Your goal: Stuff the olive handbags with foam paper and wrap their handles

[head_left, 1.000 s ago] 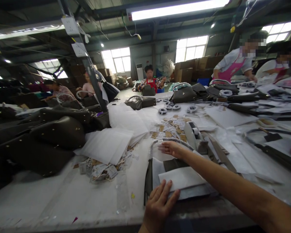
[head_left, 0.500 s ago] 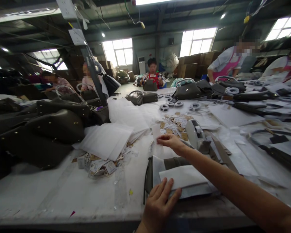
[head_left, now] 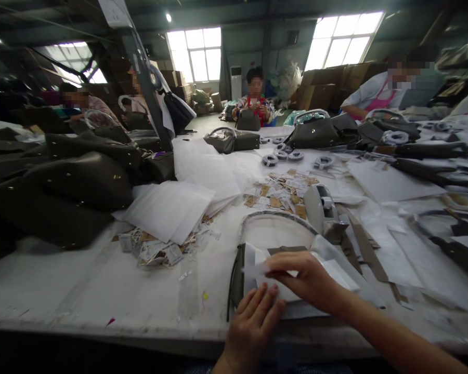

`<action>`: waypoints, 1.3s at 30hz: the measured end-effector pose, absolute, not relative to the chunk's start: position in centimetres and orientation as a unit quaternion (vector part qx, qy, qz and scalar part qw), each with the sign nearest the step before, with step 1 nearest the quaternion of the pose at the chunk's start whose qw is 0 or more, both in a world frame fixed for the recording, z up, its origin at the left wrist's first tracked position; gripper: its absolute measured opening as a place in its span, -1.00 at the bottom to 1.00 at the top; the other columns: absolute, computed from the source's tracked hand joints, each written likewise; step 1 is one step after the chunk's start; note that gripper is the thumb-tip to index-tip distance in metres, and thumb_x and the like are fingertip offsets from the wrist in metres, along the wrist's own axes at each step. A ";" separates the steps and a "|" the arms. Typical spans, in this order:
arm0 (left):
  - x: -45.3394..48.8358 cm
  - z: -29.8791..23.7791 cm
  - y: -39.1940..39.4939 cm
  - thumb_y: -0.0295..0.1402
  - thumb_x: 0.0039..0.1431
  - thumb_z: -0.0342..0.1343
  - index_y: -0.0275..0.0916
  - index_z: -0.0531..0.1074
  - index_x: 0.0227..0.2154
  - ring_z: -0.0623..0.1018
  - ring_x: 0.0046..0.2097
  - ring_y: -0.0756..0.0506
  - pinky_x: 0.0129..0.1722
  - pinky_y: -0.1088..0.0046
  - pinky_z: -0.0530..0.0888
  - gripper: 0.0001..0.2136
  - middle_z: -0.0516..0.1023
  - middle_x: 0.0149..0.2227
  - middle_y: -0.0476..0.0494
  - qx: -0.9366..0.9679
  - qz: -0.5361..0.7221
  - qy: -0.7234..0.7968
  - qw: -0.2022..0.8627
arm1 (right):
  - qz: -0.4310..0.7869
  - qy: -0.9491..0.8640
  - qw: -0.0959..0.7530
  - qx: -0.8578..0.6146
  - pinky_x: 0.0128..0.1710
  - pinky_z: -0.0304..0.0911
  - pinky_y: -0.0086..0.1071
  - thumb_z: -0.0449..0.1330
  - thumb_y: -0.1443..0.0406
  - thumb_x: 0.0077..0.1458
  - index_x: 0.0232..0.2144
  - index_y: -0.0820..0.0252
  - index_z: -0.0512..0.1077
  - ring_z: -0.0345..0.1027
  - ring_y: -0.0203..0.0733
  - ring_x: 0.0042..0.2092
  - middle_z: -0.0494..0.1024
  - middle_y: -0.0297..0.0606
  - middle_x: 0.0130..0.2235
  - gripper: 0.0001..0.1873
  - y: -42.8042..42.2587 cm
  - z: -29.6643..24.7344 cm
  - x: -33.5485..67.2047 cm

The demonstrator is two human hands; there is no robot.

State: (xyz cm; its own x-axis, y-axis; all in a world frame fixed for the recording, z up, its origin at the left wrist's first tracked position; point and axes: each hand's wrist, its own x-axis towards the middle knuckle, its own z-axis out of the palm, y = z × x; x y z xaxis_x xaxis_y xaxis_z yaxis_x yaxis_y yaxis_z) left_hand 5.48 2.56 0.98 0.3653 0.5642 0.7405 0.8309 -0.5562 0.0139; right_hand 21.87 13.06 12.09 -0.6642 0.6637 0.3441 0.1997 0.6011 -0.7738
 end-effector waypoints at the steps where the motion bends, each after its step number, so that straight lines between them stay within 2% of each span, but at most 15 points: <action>1: 5.6 0.9 2.5 -0.47 0.40 -0.10 -0.21 0.49 0.02 0.53 0.11 -0.09 0.13 0.35 0.47 -0.71 0.58 0.04 -0.12 -0.798 -0.375 -0.438 0.173 | 0.352 -0.855 0.308 -0.224 -0.01 0.41 -0.34 0.18 0.28 0.27 -0.18 0.08 0.59 0.54 -0.20 -0.16 0.66 -0.26 -0.22 -0.83 12.0 11.4 22.4; 3: 5.7 0.9 2.4 -0.43 0.42 -0.13 -0.29 0.50 -0.05 0.57 0.04 -0.06 0.12 0.38 0.47 -0.71 0.63 -0.06 -0.17 -0.785 -0.407 -0.444 0.144 | 0.325 -0.883 0.293 -0.172 0.17 0.29 -0.26 0.10 0.35 0.31 -0.07 0.07 0.53 0.51 -0.22 -0.05 0.65 -0.25 -0.15 -0.75 10.2 9.7 23.4; 5: 5.9 0.9 2.2 -0.42 0.43 -0.18 -0.35 0.50 -0.10 0.59 -0.01 -0.07 0.07 0.41 0.51 -0.68 0.64 -0.12 -0.22 -0.773 -0.425 -0.453 0.128 | 0.298 -0.893 0.302 -0.150 0.23 0.23 -0.22 0.05 0.39 0.32 0.01 0.07 0.48 0.48 -0.22 0.03 0.63 -0.22 -0.10 -0.70 9.0 8.2 24.2; 9: 6.0 0.9 1.8 -0.45 0.40 -0.10 -0.36 0.49 -0.07 0.57 0.02 -0.11 0.06 0.36 0.52 -0.74 0.61 -0.09 -0.25 -0.765 -0.414 -0.478 0.122 | 0.279 -0.879 0.350 -0.166 0.21 0.28 -0.19 0.06 0.42 0.32 0.05 0.11 0.45 0.46 -0.19 0.07 0.61 -0.17 -0.05 -0.68 7.8 6.3 25.4; 12: 5.7 0.7 1.6 -0.46 0.37 -0.02 -0.32 0.47 -0.04 0.53 0.08 -0.10 0.12 0.34 0.49 -0.79 0.58 -0.03 -0.23 -0.768 -0.420 -0.479 0.067 | 0.254 -0.885 0.353 -0.167 0.21 0.28 -0.13 0.04 0.43 0.32 0.07 0.13 0.44 0.47 -0.18 0.05 0.61 -0.15 -0.05 -0.66 7.3 5.7 26.0; 15: 5.5 0.5 1.6 -0.44 0.37 -0.01 -0.31 0.44 -0.02 0.52 0.08 -0.08 0.12 0.36 0.49 -0.79 0.58 -0.03 -0.22 -0.756 -0.442 -0.480 0.039 | 0.214 -0.902 0.343 -0.151 0.22 0.27 -0.10 0.05 0.41 0.33 0.09 0.14 0.42 0.46 -0.18 0.07 0.62 -0.14 -0.04 -0.66 7.1 5.2 26.2; 19: 5.4 0.5 1.6 -0.50 0.36 -0.02 -0.21 0.42 0.08 0.54 0.03 -0.07 0.04 0.40 0.52 -0.70 0.56 -0.02 -0.19 -0.753 -0.426 -0.498 0.064 | 0.185 -0.921 0.317 -0.129 0.23 0.24 -0.11 0.05 0.42 0.33 0.10 0.19 0.41 0.43 -0.16 0.12 0.62 -0.12 -0.03 -0.66 6.8 5.2 26.2; 23: 5.4 0.3 1.5 -0.50 0.35 0.00 -0.19 0.44 0.08 0.54 0.04 -0.08 0.05 0.40 0.52 -0.70 0.53 0.02 -0.21 -0.757 -0.402 -0.510 0.070 | 0.227 -0.926 0.276 -0.122 0.25 0.22 -0.08 0.16 0.33 0.28 0.07 0.14 0.43 0.48 -0.12 0.06 0.64 -0.17 -0.09 -0.69 6.8 6.6 26.7; 26: 5.4 0.4 1.4 -0.48 0.33 0.04 -0.22 0.44 0.08 0.54 0.04 -0.09 0.05 0.39 0.53 -0.71 0.54 0.00 -0.21 -0.763 -0.399 -0.503 0.077 | 0.251 -0.906 0.291 -0.177 0.24 0.24 -0.10 0.21 0.25 0.25 0.01 0.10 0.47 0.53 -0.12 -0.04 0.64 -0.18 -0.11 -0.72 7.3 7.9 26.9; 29: 5.4 0.5 1.4 -0.51 0.33 0.05 -0.20 0.42 0.11 0.54 0.04 -0.09 0.06 0.37 0.52 -0.67 0.55 -0.01 -0.20 -0.767 -0.395 -0.500 0.079 | 0.199 -0.890 0.312 -0.266 0.19 0.31 -0.14 0.18 0.30 0.27 0.05 0.08 0.47 0.49 -0.11 0.03 0.60 -0.15 -0.01 -0.69 8.3 8.2 26.4; 34: 5.4 0.5 1.5 -0.52 0.33 0.04 -0.22 0.39 0.13 0.53 0.06 -0.08 0.10 0.37 0.50 -0.66 0.55 0.00 -0.19 -0.775 -0.392 -0.491 0.069 | 0.172 -0.905 0.244 -0.303 0.21 0.27 0.01 0.30 0.21 0.16 0.15 0.06 0.42 0.34 0.06 0.18 0.51 -0.10 0.12 -0.50 9.6 7.1 25.6; 39: 5.3 0.4 1.5 -0.48 0.35 0.02 -0.23 0.37 0.15 0.53 0.06 -0.08 0.11 0.35 0.49 -0.66 0.55 0.03 -0.19 -0.784 -0.380 -0.489 0.050 | 0.213 -0.907 0.192 -0.308 0.26 0.19 0.01 0.33 0.19 0.13 0.18 0.04 0.39 0.29 0.05 0.22 0.48 -0.14 0.15 -0.43 9.8 7.5 25.5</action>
State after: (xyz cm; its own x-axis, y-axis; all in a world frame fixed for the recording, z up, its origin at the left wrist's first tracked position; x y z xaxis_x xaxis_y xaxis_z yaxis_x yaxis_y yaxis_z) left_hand 5.34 1.55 0.40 0.2329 0.7280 0.6448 0.8037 -0.5174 0.2938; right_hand 25.54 9.78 7.47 -0.7364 0.6405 0.2178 0.4763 0.7195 -0.5054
